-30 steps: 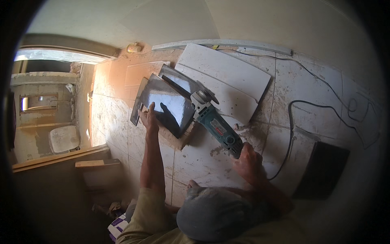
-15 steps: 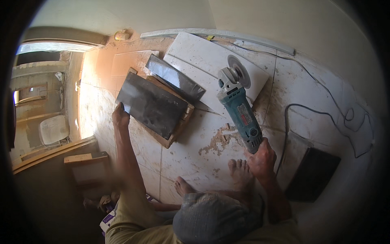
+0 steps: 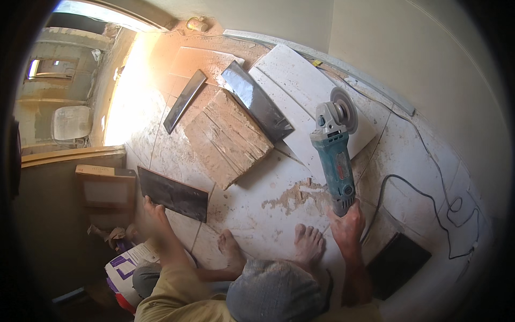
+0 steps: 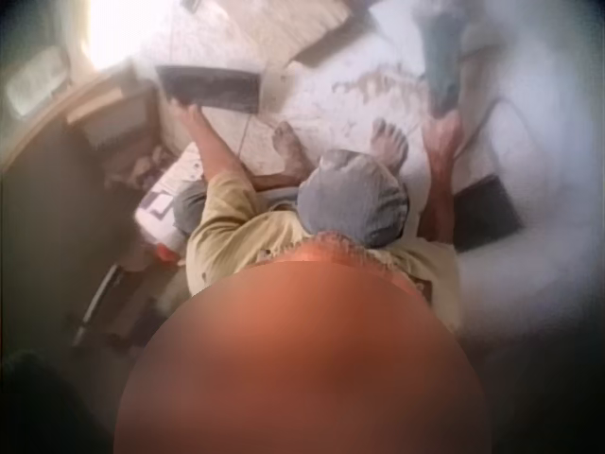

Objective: The person uses an angle grinder to cut pieces of tile while sitting on a floor.

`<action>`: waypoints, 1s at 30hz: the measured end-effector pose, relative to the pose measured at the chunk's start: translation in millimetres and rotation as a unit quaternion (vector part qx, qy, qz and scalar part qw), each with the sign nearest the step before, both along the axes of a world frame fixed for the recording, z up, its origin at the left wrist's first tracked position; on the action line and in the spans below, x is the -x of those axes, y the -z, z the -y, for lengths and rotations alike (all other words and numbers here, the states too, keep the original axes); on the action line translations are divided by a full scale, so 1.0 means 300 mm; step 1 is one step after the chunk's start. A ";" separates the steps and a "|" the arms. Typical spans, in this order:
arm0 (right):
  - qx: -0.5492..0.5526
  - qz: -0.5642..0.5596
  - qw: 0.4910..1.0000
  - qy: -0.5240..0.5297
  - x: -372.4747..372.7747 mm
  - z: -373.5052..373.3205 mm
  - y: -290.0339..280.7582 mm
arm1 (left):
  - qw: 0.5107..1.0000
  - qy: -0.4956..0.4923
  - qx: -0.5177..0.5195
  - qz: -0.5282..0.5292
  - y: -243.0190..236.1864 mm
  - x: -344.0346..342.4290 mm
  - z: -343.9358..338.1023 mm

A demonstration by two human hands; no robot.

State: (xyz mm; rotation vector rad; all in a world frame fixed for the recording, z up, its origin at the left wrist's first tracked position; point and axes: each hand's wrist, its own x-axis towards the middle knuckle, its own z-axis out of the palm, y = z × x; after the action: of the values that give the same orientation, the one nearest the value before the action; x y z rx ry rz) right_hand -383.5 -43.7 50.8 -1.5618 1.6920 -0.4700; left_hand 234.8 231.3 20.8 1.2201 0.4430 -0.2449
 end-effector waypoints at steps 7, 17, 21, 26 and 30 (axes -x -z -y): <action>-0.015 -0.017 1.000 0.005 -0.014 0.043 -0.032 | 0.989 0.095 -0.107 -0.029 0.149 -0.117 0.000; 0.046 -0.043 0.998 -0.014 -0.029 0.063 -0.054 | 0.929 0.143 -0.340 0.042 0.269 -0.174 0.169; 0.071 -0.041 0.997 -0.013 -0.060 0.063 -0.057 | 0.791 0.224 -0.557 0.117 0.255 -0.102 0.246; 0.074 -0.036 0.996 -0.023 -0.076 0.062 -0.040 | 0.607 0.213 -0.746 0.170 0.144 -0.034 0.351; 0.043 0.000 0.999 -0.019 -0.109 0.077 -0.048 | 0.593 0.214 -0.752 0.194 0.083 -0.052 0.451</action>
State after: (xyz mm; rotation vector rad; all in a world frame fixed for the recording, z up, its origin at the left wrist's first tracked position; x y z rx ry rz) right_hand -350.6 -66.8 65.2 -1.6527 1.6594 -0.5303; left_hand 250.4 96.0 -3.9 3.0175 -0.2022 0.0859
